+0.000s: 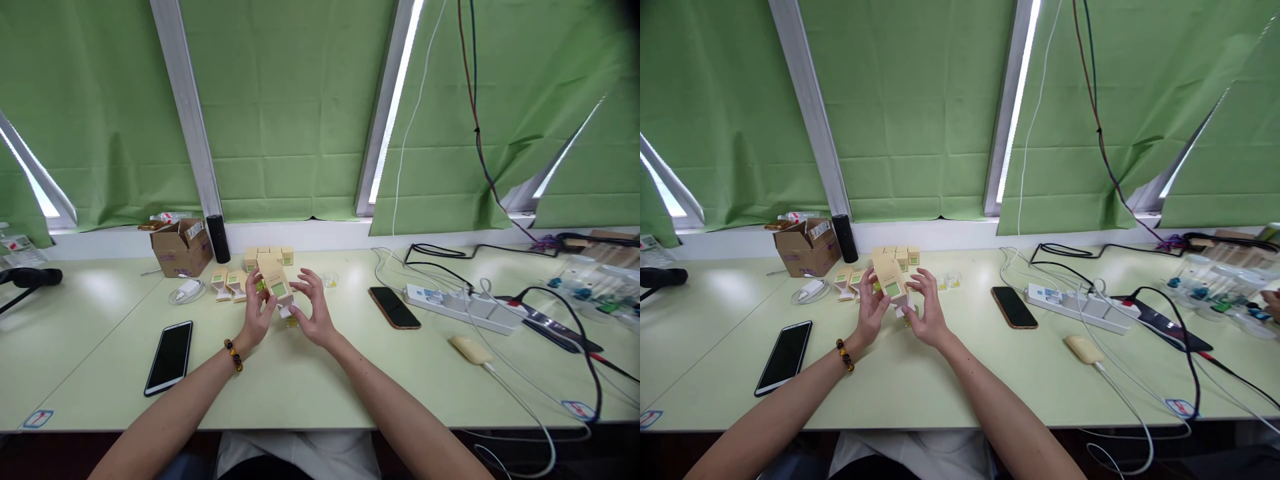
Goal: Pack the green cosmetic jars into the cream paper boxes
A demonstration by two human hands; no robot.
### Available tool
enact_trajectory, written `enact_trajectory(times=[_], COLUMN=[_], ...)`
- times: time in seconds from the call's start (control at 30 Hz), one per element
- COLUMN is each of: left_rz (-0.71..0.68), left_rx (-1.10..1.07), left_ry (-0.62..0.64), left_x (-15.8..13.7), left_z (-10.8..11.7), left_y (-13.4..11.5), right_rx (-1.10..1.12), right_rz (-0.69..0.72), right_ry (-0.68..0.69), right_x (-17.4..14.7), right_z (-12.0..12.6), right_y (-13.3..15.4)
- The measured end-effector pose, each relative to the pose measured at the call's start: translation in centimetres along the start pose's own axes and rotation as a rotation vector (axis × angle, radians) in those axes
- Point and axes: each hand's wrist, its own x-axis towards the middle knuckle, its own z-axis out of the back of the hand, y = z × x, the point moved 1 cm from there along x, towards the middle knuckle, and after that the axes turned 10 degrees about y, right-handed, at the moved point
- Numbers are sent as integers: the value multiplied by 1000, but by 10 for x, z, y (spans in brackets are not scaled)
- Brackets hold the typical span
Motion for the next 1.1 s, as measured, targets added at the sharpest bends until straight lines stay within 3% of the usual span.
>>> enact_trajectory(times=[0.3, 0.5, 0.73, 1.1], left_rz=[25, 39, 16, -25], left_rx=[258, 289, 142, 317], left_ry=[-43, 9, 104, 96], left_x=[5, 5, 1, 2], left_z=[14, 14, 14, 12], left_y=[9, 5, 1, 4], right_rx=[226, 322, 394, 423], right_rz=[-159, -210, -236, -260], right_ry=[101, 76, 34, 32], right_x=[0, 1, 4, 3], right_z=[3, 3, 4, 3], right_y=[-10, -19, -17, -15])
